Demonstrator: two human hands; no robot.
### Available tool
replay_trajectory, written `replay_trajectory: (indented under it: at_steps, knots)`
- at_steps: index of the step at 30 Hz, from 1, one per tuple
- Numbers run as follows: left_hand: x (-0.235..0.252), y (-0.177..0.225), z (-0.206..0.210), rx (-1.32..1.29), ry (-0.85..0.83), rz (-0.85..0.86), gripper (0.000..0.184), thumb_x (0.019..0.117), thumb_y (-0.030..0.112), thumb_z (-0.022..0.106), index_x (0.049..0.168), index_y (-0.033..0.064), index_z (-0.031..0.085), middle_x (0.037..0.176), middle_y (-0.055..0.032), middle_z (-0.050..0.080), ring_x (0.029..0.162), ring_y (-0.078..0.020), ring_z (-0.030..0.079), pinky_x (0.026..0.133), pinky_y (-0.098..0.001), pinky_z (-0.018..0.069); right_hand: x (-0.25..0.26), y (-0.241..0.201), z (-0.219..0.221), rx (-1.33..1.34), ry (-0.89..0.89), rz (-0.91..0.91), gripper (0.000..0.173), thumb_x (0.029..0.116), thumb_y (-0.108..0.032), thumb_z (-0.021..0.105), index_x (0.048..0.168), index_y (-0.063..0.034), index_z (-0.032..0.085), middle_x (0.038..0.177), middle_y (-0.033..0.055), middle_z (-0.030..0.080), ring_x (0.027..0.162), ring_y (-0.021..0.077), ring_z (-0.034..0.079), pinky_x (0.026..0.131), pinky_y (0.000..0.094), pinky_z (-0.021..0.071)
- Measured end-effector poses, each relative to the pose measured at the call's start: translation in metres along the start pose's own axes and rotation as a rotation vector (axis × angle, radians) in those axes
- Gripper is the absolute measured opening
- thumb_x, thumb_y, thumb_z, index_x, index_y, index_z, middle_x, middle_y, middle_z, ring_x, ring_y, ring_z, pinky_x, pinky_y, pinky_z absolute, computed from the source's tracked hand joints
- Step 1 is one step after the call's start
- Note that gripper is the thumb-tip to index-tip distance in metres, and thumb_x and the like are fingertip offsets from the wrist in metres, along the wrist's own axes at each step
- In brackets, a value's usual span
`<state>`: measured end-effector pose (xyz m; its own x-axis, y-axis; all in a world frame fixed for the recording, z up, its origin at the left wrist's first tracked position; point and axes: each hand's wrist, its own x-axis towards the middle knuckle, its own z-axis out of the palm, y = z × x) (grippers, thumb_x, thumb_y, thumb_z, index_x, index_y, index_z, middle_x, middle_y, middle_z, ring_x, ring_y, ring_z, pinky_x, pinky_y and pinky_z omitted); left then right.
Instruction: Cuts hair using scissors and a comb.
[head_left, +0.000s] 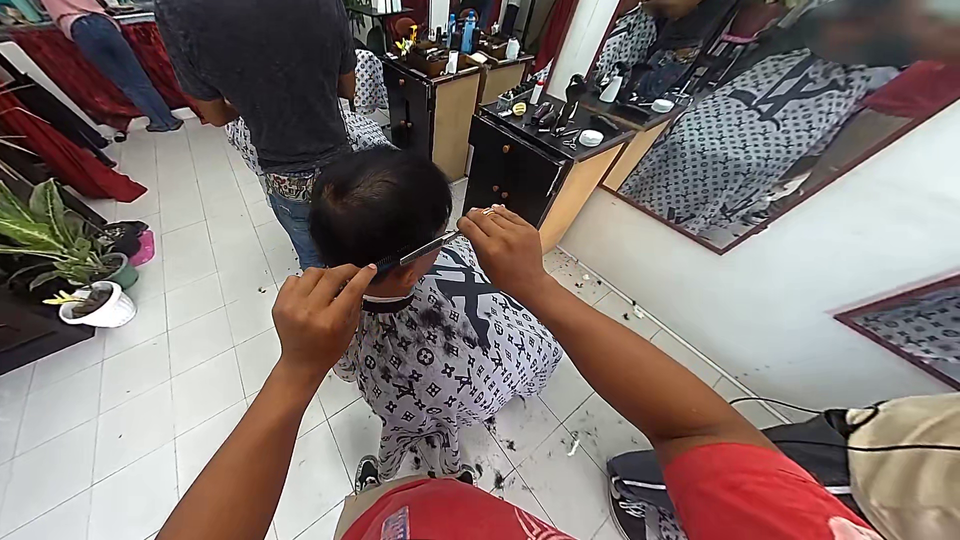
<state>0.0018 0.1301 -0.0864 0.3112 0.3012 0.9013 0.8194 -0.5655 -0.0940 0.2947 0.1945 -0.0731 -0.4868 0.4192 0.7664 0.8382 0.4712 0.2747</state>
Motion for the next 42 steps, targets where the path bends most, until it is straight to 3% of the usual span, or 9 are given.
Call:
replay_trajectory:
  at_steps: [13,16,22,27,31,35,37,39,42]
  knots:
    - [0.008,-0.008,-0.037,-0.315,0.107,-0.160,0.027,0.1045,0.021,0.060,0.124,0.0035,0.067,0.105,-0.0136,0.069,0.094,-0.0162,0.067,0.084,-0.0298,0.0556,-0.013,0.057,-0.004,0.079,-0.064,0.012,0.022,0.0926,-0.013,0.068,0.112,-0.0021,0.070,0.116,0.0180,0.073,0.110,0.0351,0.071,0.107,0.0563,0.0478]
    - [0.016,-0.014,-0.039,-0.398,0.054,-0.292,0.039,0.1126,0.023,0.038,0.138,-0.0004,0.058,0.097,-0.0117,0.071,0.066,-0.0058,0.059,0.058,-0.0209,0.0486,-0.001,0.054,0.003,0.081,-0.094,-0.010,0.023,0.0911,-0.013,0.071,0.112,-0.0029,0.070,0.115,0.0167,0.073,0.111,0.0350,0.070,0.109,0.0570,0.0458]
    - [0.026,-0.013,-0.029,-0.320,-0.164,-0.376,0.035,0.1109,0.024,0.044,0.130,0.0030,0.065,0.096,-0.0099,0.074,0.064,-0.0111,0.063,0.058,-0.0293,0.0543,0.012,0.026,0.012,0.162,-0.011,-0.057,0.016,0.1003,-0.003,0.058,0.107,-0.0047,0.072,0.106,0.0139,0.075,0.100,0.0317,0.074,0.096,0.0487,0.0571]
    - [0.020,0.008,-0.010,-0.171,-0.405,-0.192,0.037,0.1063,0.028,0.048,0.112,0.0053,0.076,0.097,-0.0148,0.076,0.077,-0.0331,0.075,0.062,-0.0541,0.0589,-0.032,0.024,-0.002,0.461,0.078,0.366,0.016,0.0952,-0.006,0.065,0.107,-0.0019,0.075,0.108,0.0125,0.076,0.101,0.0245,0.074,0.089,0.0439,0.0603]
    - [0.017,0.020,-0.017,-0.183,-0.308,-0.109,0.040,0.1080,0.031,0.046,0.103,0.0041,0.075,0.084,-0.0133,0.074,0.065,-0.0252,0.071,0.053,-0.0423,0.0548,-0.073,0.006,-0.024,1.057,0.313,0.951,0.027,0.0879,0.005,0.069,0.115,0.0074,0.069,0.109,0.0112,0.075,0.101,0.0130,0.072,0.092,0.0287,0.0598]
    - [0.023,0.031,-0.009,-0.663,-0.360,-0.408,0.040,0.1114,0.028,0.041,0.115,-0.0061,0.062,0.086,-0.0074,0.075,0.064,-0.0092,0.068,0.058,-0.0262,0.0563,-0.113,-0.003,-0.028,1.572,0.436,1.243,0.050,0.0975,0.005,0.042,0.147,0.0064,0.043,0.122,0.0157,0.070,0.110,0.0232,0.070,0.097,0.0377,0.0573]
    - [0.013,0.051,0.000,-1.236,-0.450,-0.614,0.029,0.1118,0.035,0.038,0.125,0.0116,0.048,0.092,0.0014,0.076,0.075,-0.0093,0.074,0.066,-0.0261,0.0626,-0.127,-0.021,-0.031,1.610,0.433,1.159,0.054,0.1044,-0.024,0.039,0.152,0.0010,0.032,0.120,0.0100,0.070,0.108,0.0227,0.070,0.097,0.0407,0.0568]
    - [-0.006,0.068,0.011,-1.699,-0.526,-0.756,0.019,0.1091,0.039,0.043,0.124,0.0293,0.051,0.102,0.0009,0.079,0.093,-0.0185,0.077,0.085,-0.0347,0.0635,-0.135,-0.058,-0.041,1.417,0.301,1.086,0.058,0.1057,-0.050,0.046,0.134,-0.0002,0.046,0.102,-0.0020,0.069,0.090,0.0093,0.068,0.085,0.0317,0.0575]
    - [-0.031,0.074,0.023,-2.019,-0.611,-0.822,0.022,0.1048,0.037,0.054,0.119,0.0300,0.070,0.126,-0.0032,0.073,0.125,-0.0205,0.065,0.113,-0.0384,0.0471,-0.134,-0.132,-0.061,1.092,0.023,0.932,0.035,0.1060,-0.017,0.047,0.102,0.0130,0.064,0.087,0.0167,0.068,0.076,0.0179,0.066,0.073,0.0348,0.0555]
